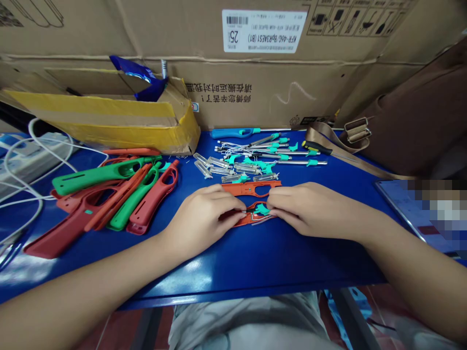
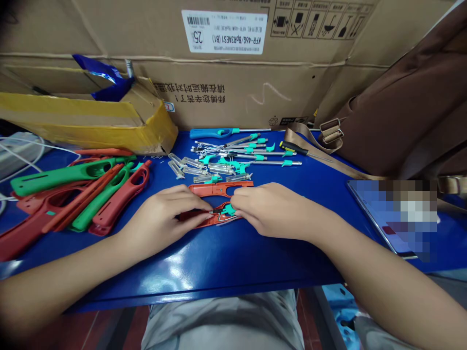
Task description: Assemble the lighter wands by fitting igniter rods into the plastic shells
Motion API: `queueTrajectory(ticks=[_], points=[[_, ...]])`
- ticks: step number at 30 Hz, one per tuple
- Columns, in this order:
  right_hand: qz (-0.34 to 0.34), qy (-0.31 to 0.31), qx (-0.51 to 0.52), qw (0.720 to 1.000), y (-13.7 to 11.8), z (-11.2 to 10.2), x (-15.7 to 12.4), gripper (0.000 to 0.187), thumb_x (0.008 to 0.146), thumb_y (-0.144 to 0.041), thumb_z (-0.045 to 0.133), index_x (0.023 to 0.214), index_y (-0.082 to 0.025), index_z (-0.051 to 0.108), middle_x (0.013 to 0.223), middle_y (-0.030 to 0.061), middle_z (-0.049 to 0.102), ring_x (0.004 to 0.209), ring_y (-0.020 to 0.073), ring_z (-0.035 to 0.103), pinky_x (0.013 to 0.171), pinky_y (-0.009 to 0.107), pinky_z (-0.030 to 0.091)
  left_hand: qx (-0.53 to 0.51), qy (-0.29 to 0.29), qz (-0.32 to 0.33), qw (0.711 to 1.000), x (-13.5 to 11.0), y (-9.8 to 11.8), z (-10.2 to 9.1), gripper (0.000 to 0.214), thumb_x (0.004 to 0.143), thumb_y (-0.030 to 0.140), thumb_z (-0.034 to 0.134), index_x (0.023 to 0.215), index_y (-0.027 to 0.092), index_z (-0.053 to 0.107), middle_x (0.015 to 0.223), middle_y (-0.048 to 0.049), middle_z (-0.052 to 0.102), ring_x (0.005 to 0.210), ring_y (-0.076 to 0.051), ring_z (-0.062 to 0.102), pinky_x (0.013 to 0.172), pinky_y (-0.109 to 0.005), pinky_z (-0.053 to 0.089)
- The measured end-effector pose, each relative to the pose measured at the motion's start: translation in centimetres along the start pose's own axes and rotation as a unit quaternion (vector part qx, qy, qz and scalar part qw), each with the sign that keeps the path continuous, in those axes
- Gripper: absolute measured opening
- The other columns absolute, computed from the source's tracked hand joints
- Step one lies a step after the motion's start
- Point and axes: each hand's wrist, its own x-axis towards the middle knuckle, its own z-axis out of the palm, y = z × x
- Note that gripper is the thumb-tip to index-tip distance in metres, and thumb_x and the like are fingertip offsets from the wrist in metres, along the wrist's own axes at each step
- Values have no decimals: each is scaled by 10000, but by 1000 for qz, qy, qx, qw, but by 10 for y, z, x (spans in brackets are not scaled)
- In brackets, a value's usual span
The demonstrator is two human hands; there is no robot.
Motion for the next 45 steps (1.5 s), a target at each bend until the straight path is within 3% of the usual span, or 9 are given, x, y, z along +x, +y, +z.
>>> queueTrajectory(ticks=[13, 22, 35, 45], points=[[-15, 4, 61, 998, 0, 1, 1, 189, 1028, -220, 467, 912, -200, 614, 870, 16, 629, 751, 160, 584, 667, 277, 383, -12, -10, -16, 1000, -1, 0, 0, 109, 941, 187, 674, 1016, 194, 752, 959, -17, 787, 885, -200, 686, 780, -324, 531], [-37, 3, -9, 999, -1, 7, 5, 189, 1018, -178, 468, 901, -189, 617, 862, 22, 620, 746, 174, 581, 656, 289, 383, -31, -21, -42, 998, -1, 1, 1, 143, 948, 173, 654, 1028, 184, 772, 956, -52, 764, 912, -210, 695, 800, -322, 556], [-68, 38, 49, 996, 3, 12, 5, 214, 1037, -209, 460, 913, -170, 631, 839, 15, 606, 742, 154, 563, 675, 279, 396, -33, -34, -43, 998, -1, 1, -1, 172, 929, 122, 658, 1033, 171, 786, 959, -61, 752, 904, -208, 683, 792, -324, 553], [-83, 53, -35, 995, -2, 12, 4, 226, 1047, -224, 429, 906, -178, 600, 833, 18, 600, 695, 161, 533, 631, 287, 369, -88, -67, -99, 989, 2, 9, -4, 226, 884, 24, 605, 1027, 145, 731, 936, -47, 689, 841, -164, 668, 724, -268, 539]])
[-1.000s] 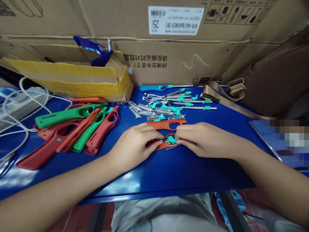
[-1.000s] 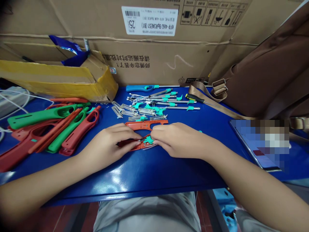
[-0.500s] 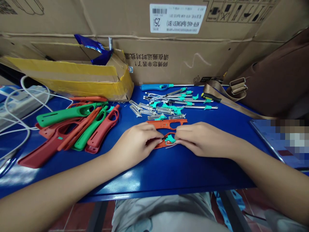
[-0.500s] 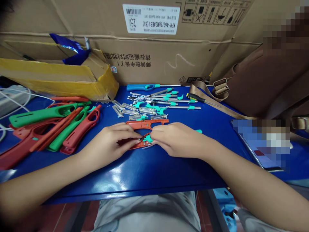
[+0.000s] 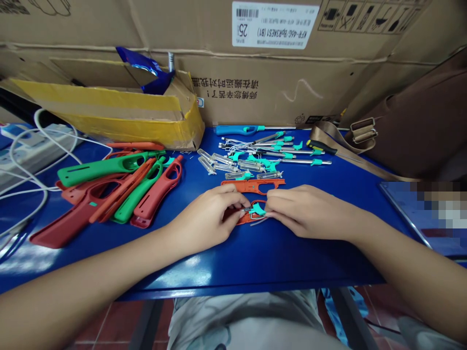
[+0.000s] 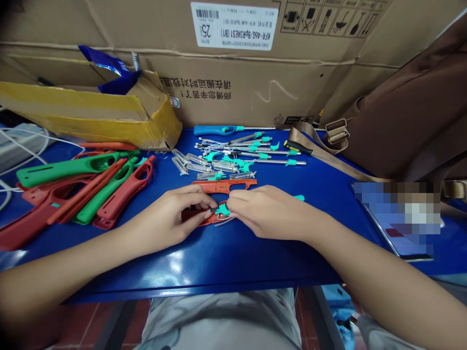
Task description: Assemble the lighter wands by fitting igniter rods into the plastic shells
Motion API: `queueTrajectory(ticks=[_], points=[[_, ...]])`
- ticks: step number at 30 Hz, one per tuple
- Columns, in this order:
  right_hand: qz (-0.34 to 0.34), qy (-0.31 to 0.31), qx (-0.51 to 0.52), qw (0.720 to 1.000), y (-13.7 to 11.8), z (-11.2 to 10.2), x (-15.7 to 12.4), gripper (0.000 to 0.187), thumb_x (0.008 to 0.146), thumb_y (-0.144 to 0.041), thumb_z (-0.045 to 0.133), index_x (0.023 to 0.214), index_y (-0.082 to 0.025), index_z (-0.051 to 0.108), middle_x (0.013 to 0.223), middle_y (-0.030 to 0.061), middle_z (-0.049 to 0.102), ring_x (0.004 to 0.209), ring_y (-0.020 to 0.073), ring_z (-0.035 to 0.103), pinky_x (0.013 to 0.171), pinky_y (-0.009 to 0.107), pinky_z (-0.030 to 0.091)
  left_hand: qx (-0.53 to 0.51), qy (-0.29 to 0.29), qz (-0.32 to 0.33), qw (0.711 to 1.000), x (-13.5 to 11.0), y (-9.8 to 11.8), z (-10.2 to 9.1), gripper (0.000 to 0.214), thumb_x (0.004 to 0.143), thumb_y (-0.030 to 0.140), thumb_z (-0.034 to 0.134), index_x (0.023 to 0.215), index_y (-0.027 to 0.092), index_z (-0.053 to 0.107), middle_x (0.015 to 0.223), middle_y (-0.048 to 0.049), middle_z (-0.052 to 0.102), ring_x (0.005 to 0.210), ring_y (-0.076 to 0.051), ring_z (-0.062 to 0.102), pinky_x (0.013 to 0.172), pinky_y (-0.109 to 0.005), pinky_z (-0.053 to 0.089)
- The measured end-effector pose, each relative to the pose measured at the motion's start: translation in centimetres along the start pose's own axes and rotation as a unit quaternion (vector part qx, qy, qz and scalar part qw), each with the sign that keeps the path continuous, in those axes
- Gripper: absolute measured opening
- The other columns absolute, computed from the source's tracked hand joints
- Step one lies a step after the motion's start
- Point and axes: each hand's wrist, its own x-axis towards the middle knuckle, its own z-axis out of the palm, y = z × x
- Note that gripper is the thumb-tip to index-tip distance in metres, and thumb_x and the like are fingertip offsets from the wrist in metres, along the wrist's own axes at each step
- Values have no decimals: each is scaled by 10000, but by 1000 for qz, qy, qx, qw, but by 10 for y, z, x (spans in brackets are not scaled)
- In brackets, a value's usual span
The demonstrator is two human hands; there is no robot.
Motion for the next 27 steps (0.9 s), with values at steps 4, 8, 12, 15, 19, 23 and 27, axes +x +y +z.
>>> queueTrajectory(ticks=[4, 8, 12, 15, 19, 23, 27], points=[[-5, -9, 9, 1000, 0, -1, 1, 204, 1035, -189, 442, 919, -179, 609, 845, 16, 602, 702, 158, 531, 626, 280, 374, -12, -7, -11, 1000, 0, 0, 1, 223, 880, 16, 588, 1023, 135, 711, 946, -53, 673, 853, -168, 662, 753, -282, 548], [-9, -18, 6, 1000, 0, 0, 2, 206, 1026, -175, 451, 924, -174, 631, 852, 20, 610, 720, 162, 542, 630, 285, 378, -8, -9, -13, 1000, 0, 0, 1, 220, 886, 21, 581, 1024, 137, 706, 959, -57, 669, 875, -177, 659, 774, -298, 549], [-4, -18, 1, 1000, 0, 1, 1, 220, 1024, -186, 453, 933, -171, 652, 857, 24, 612, 713, 164, 544, 617, 291, 368, -10, -10, -14, 1000, 0, 1, 1, 214, 892, 28, 582, 1032, 143, 696, 967, -54, 673, 862, -171, 658, 776, -297, 547], [-4, -23, 7, 1000, 0, 0, 0, 230, 1017, -171, 450, 928, -172, 662, 856, 27, 615, 717, 162, 548, 620, 288, 366, -5, -2, -2, 1000, -1, 1, 1, 244, 891, 36, 594, 1092, 151, 672, 957, -42, 684, 856, -170, 661, 773, -296, 544], [-6, -15, 2, 1000, 1, -1, 0, 241, 1019, -173, 449, 928, -168, 672, 858, 35, 629, 723, 160, 556, 632, 285, 367, 44, 11, 42, 998, -2, -1, 3, 294, 942, 82, 561, 1202, 182, 655, 1065, -64, 696, 917, -191, 668, 782, -312, 544], [-12, 0, -24, 1000, 1, 0, -1, 270, 1033, -195, 442, 880, -164, 663, 825, 35, 634, 705, 155, 553, 630, 287, 358, 112, 7, 95, 989, -3, -4, 2, 315, 976, 110, 525, 1245, 205, 661, 1082, -63, 707, 953, -211, 671, 796, -330, 540], [-27, 12, -48, 998, 1, 2, -1, 273, 1038, -203, 441, 870, -161, 651, 808, 32, 639, 678, 149, 547, 619, 291, 347, 149, 9, 126, 981, -3, -4, 0, 320, 965, 98, 543, 1239, 194, 677, 1010, -53, 720, 904, -204, 679, 753, -315, 539]])
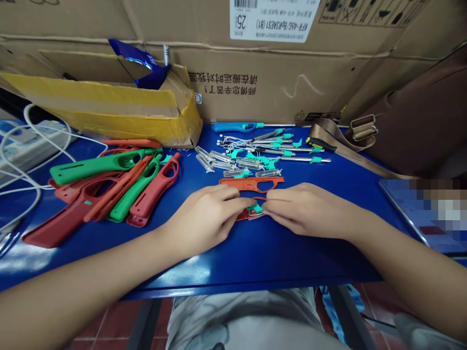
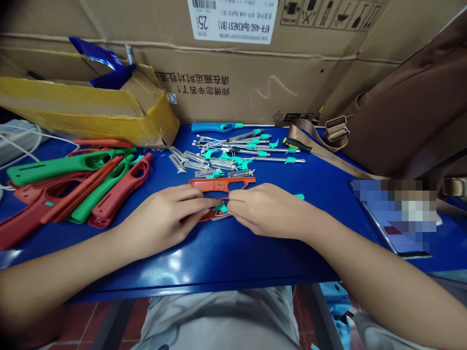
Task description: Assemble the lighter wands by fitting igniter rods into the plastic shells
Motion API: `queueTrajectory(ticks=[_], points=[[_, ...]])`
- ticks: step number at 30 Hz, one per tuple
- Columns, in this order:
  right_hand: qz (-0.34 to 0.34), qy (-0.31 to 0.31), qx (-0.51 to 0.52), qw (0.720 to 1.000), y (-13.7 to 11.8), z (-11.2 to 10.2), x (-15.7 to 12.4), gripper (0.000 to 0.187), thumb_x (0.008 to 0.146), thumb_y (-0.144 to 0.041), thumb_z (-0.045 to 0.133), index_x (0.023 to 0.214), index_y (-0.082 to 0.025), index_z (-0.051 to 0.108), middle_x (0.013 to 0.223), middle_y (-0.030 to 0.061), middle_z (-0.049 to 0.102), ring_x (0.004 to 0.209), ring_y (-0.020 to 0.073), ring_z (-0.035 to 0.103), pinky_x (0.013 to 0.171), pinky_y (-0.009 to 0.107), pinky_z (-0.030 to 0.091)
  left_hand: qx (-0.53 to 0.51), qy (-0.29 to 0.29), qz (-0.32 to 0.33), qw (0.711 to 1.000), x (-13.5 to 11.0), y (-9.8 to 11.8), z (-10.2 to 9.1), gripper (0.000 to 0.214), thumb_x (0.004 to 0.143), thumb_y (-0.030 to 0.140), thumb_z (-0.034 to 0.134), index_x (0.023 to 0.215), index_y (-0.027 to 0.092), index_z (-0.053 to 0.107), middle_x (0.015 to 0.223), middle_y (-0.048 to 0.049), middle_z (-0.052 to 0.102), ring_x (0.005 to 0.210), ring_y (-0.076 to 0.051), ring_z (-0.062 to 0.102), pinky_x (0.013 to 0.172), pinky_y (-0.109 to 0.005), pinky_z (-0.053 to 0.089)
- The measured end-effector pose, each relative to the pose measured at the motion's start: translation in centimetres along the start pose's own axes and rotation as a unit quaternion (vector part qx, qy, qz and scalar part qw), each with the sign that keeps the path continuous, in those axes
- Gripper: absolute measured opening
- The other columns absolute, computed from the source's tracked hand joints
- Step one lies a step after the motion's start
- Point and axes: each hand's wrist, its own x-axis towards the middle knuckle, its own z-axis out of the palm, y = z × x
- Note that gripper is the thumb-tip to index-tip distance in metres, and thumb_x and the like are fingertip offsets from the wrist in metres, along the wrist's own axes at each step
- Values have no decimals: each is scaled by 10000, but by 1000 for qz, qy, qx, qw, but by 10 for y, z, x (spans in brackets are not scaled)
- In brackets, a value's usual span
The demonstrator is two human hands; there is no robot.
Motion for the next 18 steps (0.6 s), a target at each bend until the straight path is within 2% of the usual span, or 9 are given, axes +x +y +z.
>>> queueTrajectory(ticks=[3, 10, 15, 18], points=[[-13, 6, -26, 1000, 0, 1, 0, 281, 1042, -190, 425, 875, -158, 648, 807, 34, 641, 669, 148, 541, 609, 299, 337, 17, 6, 7, 1000, 0, 0, 0, 322, 970, 107, 542, 1249, 193, 678, 996, -55, 729, 894, -203, 690, 747, -314, 551], [-32, 10, -61, 998, 1, 1, 0, 310, 1048, -176, 406, 854, -152, 646, 795, 34, 645, 655, 149, 531, 603, 310, 328, 8, 22, 6, 1000, 0, -1, 3, 317, 973, 105, 528, 1253, 149, 668, 1098, -84, 741, 1013, -224, 699, 855, -354, 578], [-25, 10, -33, 999, 1, 1, -1, 309, 1045, -182, 418, 880, -152, 678, 800, 39, 646, 672, 149, 537, 614, 299, 346, 18, 13, 0, 1000, -1, 1, 2, 300, 970, 114, 543, 1213, 171, 709, 945, -55, 712, 856, -196, 676, 717, -309, 554], [-5, -4, -3, 1000, 0, -1, 0, 304, 1044, -191, 418, 936, -160, 700, 825, 37, 656, 685, 152, 549, 627, 291, 368, 27, 11, -3, 1000, -1, 2, 2, 269, 987, 133, 532, 1153, 174, 740, 892, -47, 692, 823, -188, 661, 701, -297, 542]])
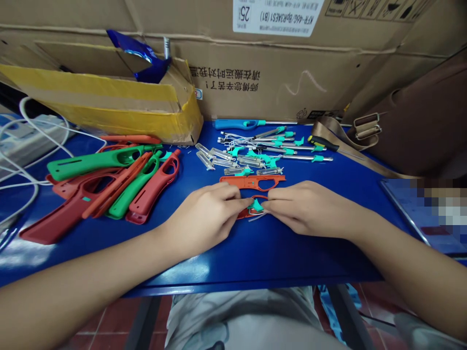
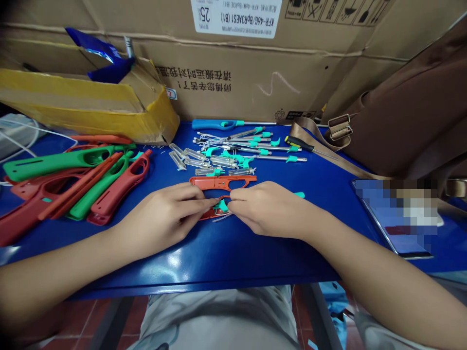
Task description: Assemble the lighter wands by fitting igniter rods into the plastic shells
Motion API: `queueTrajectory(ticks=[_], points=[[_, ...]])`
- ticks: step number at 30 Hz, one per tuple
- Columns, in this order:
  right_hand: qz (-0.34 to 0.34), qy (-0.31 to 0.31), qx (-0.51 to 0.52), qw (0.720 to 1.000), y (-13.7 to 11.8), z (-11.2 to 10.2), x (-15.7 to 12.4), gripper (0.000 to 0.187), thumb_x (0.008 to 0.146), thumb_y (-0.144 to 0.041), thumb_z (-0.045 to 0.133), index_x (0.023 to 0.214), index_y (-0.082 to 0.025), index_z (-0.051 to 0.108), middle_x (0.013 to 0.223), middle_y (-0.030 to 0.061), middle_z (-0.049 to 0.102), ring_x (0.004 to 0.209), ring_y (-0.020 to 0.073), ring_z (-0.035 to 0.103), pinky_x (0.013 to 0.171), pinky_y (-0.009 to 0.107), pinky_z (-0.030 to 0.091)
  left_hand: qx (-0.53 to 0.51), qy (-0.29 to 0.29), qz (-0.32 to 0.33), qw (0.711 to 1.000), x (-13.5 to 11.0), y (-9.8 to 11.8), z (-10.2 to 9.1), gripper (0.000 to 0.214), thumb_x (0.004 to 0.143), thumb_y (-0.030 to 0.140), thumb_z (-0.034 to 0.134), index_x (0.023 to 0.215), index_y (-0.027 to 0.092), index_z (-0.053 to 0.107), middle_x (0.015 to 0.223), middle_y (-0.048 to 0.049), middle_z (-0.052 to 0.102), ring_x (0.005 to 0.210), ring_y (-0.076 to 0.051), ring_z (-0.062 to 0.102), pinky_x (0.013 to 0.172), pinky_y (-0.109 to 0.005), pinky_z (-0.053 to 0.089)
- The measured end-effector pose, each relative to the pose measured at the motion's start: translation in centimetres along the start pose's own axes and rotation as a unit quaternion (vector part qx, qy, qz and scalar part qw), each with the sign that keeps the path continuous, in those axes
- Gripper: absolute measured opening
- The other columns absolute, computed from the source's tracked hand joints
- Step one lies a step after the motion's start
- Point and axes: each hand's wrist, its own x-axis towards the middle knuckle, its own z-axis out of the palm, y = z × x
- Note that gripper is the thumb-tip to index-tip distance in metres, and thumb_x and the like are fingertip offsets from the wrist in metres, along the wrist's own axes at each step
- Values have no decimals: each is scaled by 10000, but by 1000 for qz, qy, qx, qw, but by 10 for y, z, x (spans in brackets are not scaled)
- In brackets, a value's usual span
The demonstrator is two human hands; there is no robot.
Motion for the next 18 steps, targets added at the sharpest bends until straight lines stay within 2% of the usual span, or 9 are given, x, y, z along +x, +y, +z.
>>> queueTrajectory(ticks=[5, 9, 11, 14, 18], points=[[44, -19, 60, 997, -5, -4, 3, 278, 1013, -179, 443, 931, -162, 708, 868, 55, 668, 727, 166, 584, 648, 303, 388, 56, -19, 12, 998, 1, 6, -3, 319, 1043, 199, 452, 1168, 194, 746, 895, -50, 694, 823, -190, 658, 706, -301, 544], [138, 3, 177, 974, -6, -6, 6, 255, 997, -170, 475, 894, -171, 708, 833, 36, 664, 743, 154, 593, 671, 291, 399, 159, -46, 34, 986, 0, 12, -4, 299, 1031, 188, 473, 1144, 146, 747, 875, -72, 682, 785, -230, 647, 652, -340, 542], [164, 22, 209, 964, -5, -6, 7, 235, 991, -168, 482, 889, -173, 694, 816, 27, 656, 715, 143, 571, 661, 285, 395, 194, -49, 51, 979, -2, 14, -2, 274, 1007, 161, 510, 1162, 110, 731, 889, -87, 682, 809, -252, 652, 655, -358, 547], [146, 21, 218, 965, -4, -7, 6, 130, 960, -168, 533, 987, -191, 657, 899, 17, 652, 717, 132, 552, 641, 269, 389, 196, -47, 54, 978, -4, 14, -1, 263, 997, 166, 539, 1186, 120, 715, 925, -92, 688, 854, -263, 662, 686, -365, 557], [68, -39, 150, 986, -3, -5, 4, 129, 963, -247, 590, 1090, -233, 608, 1085, 27, 619, 781, 150, 564, 645, 277, 377, 162, -41, 45, 985, -3, 10, -2, 255, 1004, 168, 517, 1147, 149, 728, 949, -81, 701, 852, -253, 665, 699, -372, 569]])
